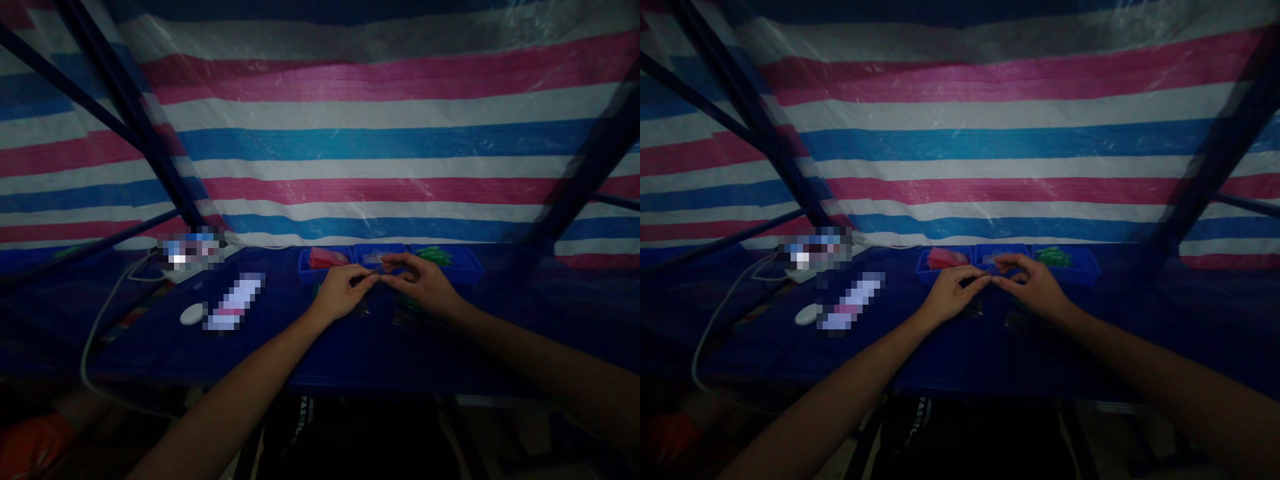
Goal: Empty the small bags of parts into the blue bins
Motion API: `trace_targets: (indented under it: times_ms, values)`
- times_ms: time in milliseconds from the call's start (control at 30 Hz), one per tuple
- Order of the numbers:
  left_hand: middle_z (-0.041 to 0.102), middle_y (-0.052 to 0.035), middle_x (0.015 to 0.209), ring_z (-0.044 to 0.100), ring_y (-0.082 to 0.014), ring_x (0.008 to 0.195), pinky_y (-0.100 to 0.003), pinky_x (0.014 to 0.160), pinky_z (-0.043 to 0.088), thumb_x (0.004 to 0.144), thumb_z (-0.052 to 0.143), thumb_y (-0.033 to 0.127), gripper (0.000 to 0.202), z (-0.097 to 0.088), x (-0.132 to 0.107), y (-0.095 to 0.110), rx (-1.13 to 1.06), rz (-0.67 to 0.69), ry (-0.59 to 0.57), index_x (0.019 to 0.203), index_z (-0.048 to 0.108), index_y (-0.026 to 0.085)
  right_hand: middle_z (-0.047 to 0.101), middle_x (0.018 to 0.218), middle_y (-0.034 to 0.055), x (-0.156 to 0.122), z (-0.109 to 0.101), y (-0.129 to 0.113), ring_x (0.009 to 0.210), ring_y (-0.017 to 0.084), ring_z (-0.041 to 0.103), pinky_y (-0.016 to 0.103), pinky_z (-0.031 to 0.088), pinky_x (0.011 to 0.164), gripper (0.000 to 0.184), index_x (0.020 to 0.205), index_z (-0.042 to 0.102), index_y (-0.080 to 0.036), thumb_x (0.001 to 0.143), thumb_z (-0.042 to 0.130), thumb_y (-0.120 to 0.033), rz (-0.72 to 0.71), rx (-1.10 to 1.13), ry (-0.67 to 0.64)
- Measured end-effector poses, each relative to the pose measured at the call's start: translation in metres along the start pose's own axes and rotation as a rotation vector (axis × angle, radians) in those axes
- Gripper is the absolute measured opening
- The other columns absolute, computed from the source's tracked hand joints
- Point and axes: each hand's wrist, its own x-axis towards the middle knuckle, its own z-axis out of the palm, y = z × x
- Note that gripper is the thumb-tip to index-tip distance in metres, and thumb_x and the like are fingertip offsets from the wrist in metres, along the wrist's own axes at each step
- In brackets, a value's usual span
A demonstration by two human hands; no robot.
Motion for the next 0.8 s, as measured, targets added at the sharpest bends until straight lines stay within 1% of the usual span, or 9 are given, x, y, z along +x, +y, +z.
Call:
trace_targets:
  times_ms: [100, 167, 233, 333, 467, 567, 667, 733, 800]
  values:
    - [0.078, -0.005, 0.094, 0.07, -0.0185, 0.081, -0.03, 0.076, 0.052, 0.1, 0.06, 0.041, 0.029, 0.001, 0.0, 0.0, -0.028, -0.019, -0.017, 0.1, 0.078, 0.019, 0.076, 0.095, 0.0048, 0.001, 0.0, 0.003, 0.08, 0.021, 0.069, 0.037, 0.056, 0.073, 0.032, 0.1, 0.076, -0.024, 0.082, 0.08, -0.051, 0.012, 0.014, -0.076]
    - [0.078, -0.0048, 0.093, 0.069, -0.0178, 0.079, -0.03, 0.075, 0.052, 0.099, 0.061, 0.043, 0.029, 0.003, 0.0, -0.001, -0.03, -0.041, 0.005, 0.101, 0.078, 0.02, 0.075, 0.085, 0.0033, 0.002, 0.0, 0.006, 0.076, 0.021, 0.067, 0.035, 0.054, 0.07, 0.03, 0.093, 0.077, -0.024, 0.082, 0.079, -0.052, 0.019, 0.002, -0.067]
    - [0.078, -0.005, 0.095, 0.068, -0.0174, 0.078, -0.03, 0.074, 0.052, 0.098, 0.063, 0.044, 0.028, 0.004, 0.0, -0.003, -0.027, -0.057, 0.032, 0.103, 0.078, 0.02, 0.074, 0.081, 0.0021, 0.004, -0.001, 0.009, 0.072, 0.019, 0.065, 0.034, 0.053, 0.068, 0.031, 0.093, 0.077, -0.023, 0.082, 0.078, -0.052, 0.038, 0.0, -0.049]
    - [0.078, -0.0054, 0.099, 0.068, -0.0169, 0.078, -0.029, 0.073, 0.051, 0.096, 0.066, 0.044, 0.029, 0.004, 0.001, -0.006, -0.036, -0.082, 0.074, 0.107, 0.078, 0.02, 0.074, 0.082, 0.0019, 0.005, -0.001, 0.01, 0.069, 0.018, 0.064, 0.033, 0.052, 0.067, 0.032, 0.095, 0.077, -0.023, 0.082, 0.079, -0.052, 0.054, 0.003, -0.021]
    - [0.076, -0.0046, 0.086, 0.063, -0.0138, 0.068, -0.025, 0.062, 0.044, 0.095, 0.066, 0.046, 0.034, 0.005, 0.001, -0.008, -0.133, -0.132, 0.053, 0.11, 0.076, 0.018, 0.074, 0.083, 0.0023, 0.004, -0.001, 0.007, 0.068, 0.017, 0.064, 0.033, 0.052, 0.066, 0.031, 0.096, 0.077, -0.022, 0.083, 0.079, -0.05, 0.032, -0.009, -0.006]
    - [0.074, -0.004, 0.08, 0.061, -0.0122, 0.064, -0.024, 0.061, 0.044, 0.095, 0.067, 0.046, 0.035, 0.006, 0.001, -0.01, -0.232, -0.16, 0.031, 0.112, 0.074, 0.016, 0.073, 0.087, 0.0031, 0.002, 0.0, 0.002, 0.073, 0.018, 0.066, 0.033, 0.053, 0.068, 0.028, 0.098, 0.077, -0.023, 0.085, 0.078, -0.047, -0.061, -0.06, -0.005]
    - [0.076, -0.0065, 0.086, 0.063, -0.012, 0.065, -0.024, 0.065, 0.048, 0.095, 0.068, 0.044, 0.037, 0.006, 0.003, -0.011, -0.385, -0.195, -0.008, 0.119, 0.07, 0.016, 0.072, 0.094, 0.0046, 0.0, -0.001, -0.003, 0.083, 0.02, 0.068, 0.033, 0.055, 0.072, 0.021, 0.099, 0.078, -0.024, 0.089, 0.075, -0.042, -0.201, -0.163, 0.008]
    - [0.077, -0.0075, 0.085, 0.064, -0.0117, 0.062, -0.024, 0.063, 0.049, 0.094, 0.068, 0.044, 0.04, 0.006, 0.004, -0.012, -0.489, -0.229, -0.055, 0.122, 0.067, 0.014, 0.071, 0.093, 0.0048, -0.001, -0.002, -0.005, 0.083, 0.02, 0.068, 0.033, 0.055, 0.071, 0.017, 0.1, 0.078, -0.024, 0.091, 0.073, -0.038, -0.265, -0.225, 0.015]
    - [0.076, -0.0066, 0.079, 0.063, -0.0117, 0.058, -0.024, 0.059, 0.048, 0.094, 0.068, 0.044, 0.042, 0.007, 0.005, -0.013, -0.569, -0.267, -0.097, 0.124, 0.064, 0.014, 0.071, 0.092, 0.0046, -0.001, -0.003, -0.006, 0.08, 0.02, 0.068, 0.033, 0.054, 0.07, 0.015, 0.101, 0.078, -0.025, 0.092, 0.072, -0.035, -0.314, -0.283, 0.019]
